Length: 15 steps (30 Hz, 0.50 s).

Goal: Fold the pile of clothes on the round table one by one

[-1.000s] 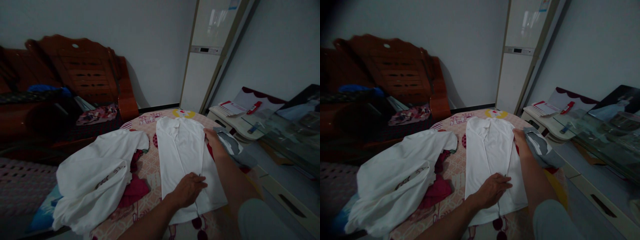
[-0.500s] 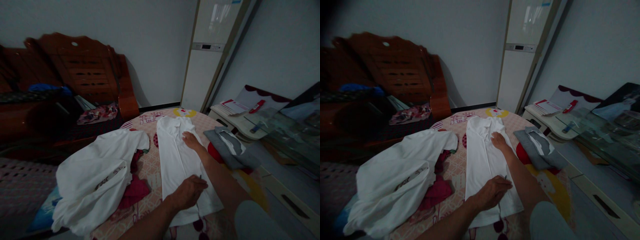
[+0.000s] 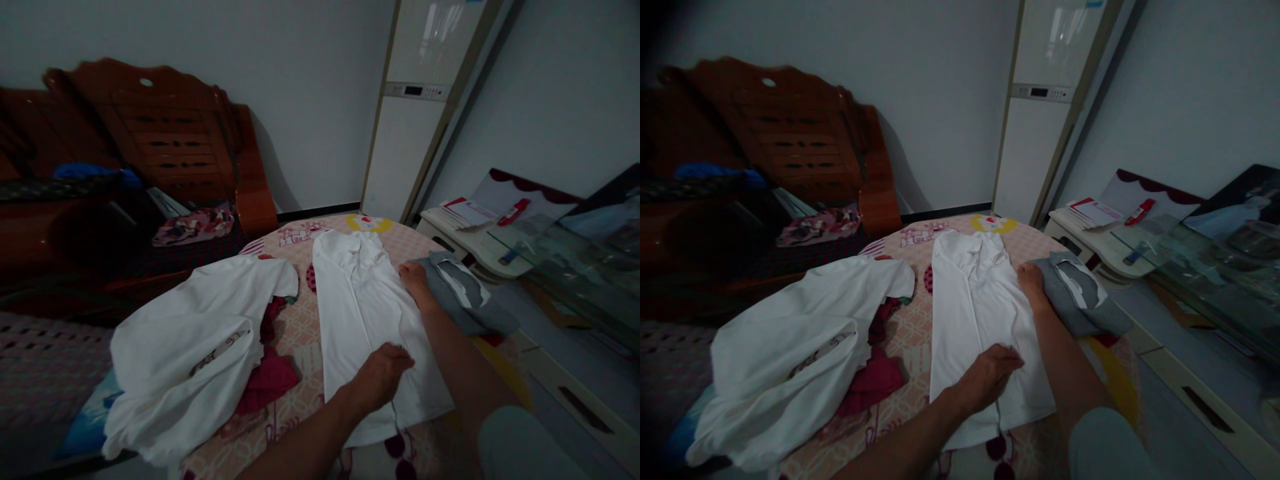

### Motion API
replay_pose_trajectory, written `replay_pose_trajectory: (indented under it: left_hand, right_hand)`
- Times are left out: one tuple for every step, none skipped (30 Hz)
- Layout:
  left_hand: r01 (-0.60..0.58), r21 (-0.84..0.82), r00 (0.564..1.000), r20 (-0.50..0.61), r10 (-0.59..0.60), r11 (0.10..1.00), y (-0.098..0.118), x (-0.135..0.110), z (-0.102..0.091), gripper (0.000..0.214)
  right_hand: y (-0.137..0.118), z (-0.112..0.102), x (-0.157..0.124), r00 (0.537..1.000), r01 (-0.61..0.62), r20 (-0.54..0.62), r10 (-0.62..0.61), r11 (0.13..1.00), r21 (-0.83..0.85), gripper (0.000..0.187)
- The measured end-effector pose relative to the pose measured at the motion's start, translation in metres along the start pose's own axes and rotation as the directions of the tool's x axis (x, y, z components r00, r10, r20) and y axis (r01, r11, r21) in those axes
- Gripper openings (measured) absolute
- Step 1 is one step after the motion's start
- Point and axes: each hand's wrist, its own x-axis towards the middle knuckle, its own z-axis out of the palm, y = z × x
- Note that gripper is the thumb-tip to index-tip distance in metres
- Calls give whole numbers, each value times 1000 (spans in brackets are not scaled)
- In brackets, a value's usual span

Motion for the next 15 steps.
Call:
replay_pose_trajectory:
  left_hand:
    - [6, 42, 1000, 24, -7, 999, 0, 2, 1, 30]
    - [9, 82, 999, 50, -13, 997, 1, 4, 2, 27]
    - [7, 114, 997, 74, -16, 993, 1, 6, 2, 26]
    - [5, 138, 996, 92, -18, 990, 2, 7, 1, 26]
    - [2, 149, 994, 104, -18, 989, 2, 7, 0, 26]
    - [-4, 149, 994, 111, -13, 989, 3, 7, -1, 26]
    - [-11, 138, 993, 116, -5, 990, 3, 6, -2, 26]
    - [-16, 123, 993, 118, 1, 992, 3, 5, -4, 25]
    - [-18, 106, 993, 119, 5, 994, 3, 4, -5, 25]
    - [-19, 89, 993, 119, 8, 996, 3, 3, -7, 24]
    - [-18, 72, 993, 116, 9, 997, 3, 3, -8, 23]
    - [-14, 56, 994, 111, 8, 998, 3, 2, -9, 23]
    - [-12, 41, 995, 103, 7, 999, 3, 2, -10, 23]
    - [-13, 27, 995, 97, 11, 1000, 3, 2, -11, 23]
    - [-17, 14, 995, 94, 15, 1000, 3, 3, -12, 24]
  right_hand:
    - [-1, 1, 1, 1000, -7, 6, 8, 1000, -24, 31]
    - [-3, 2, 3, 1000, -15, 4, 15, 999, -46, 31]
    - [-5, 4, 5, 1000, -22, -1, 22, 998, -66, 31]
    - [-8, 5, 8, 1000, -24, -4, 24, 996, -81, 32]
    - [-11, 6, 10, 1000, -23, -3, 23, 996, -90, 32]
    - [-14, 7, 13, 1000, -23, 2, 23, 995, -98, 32]
    - [-16, 8, 17, 1000, -22, 11, 24, 995, -102, 31]
    - [-18, 9, 20, 999, -22, 21, 24, 995, -100, 30]
    - [-20, 10, 23, 999, -22, 28, 24, 995, -96, 28]
    - [-22, 11, 25, 999, -21, 30, 24, 996, -89, 26]
    - [-23, 11, 27, 999, -21, 24, 23, 996, -81, 24]
    - [-25, 10, 28, 1000, -21, 9, 22, 997, -76, 22]
    - [-27, 8, 28, 1000, -21, -11, 20, 997, -70, 22]
    - [-28, 6, 27, 999, -21, -26, 20, 998, -56, 23]
    - [-30, 2, 24, 1000, -20, -23, 19, 999, -32, 24]
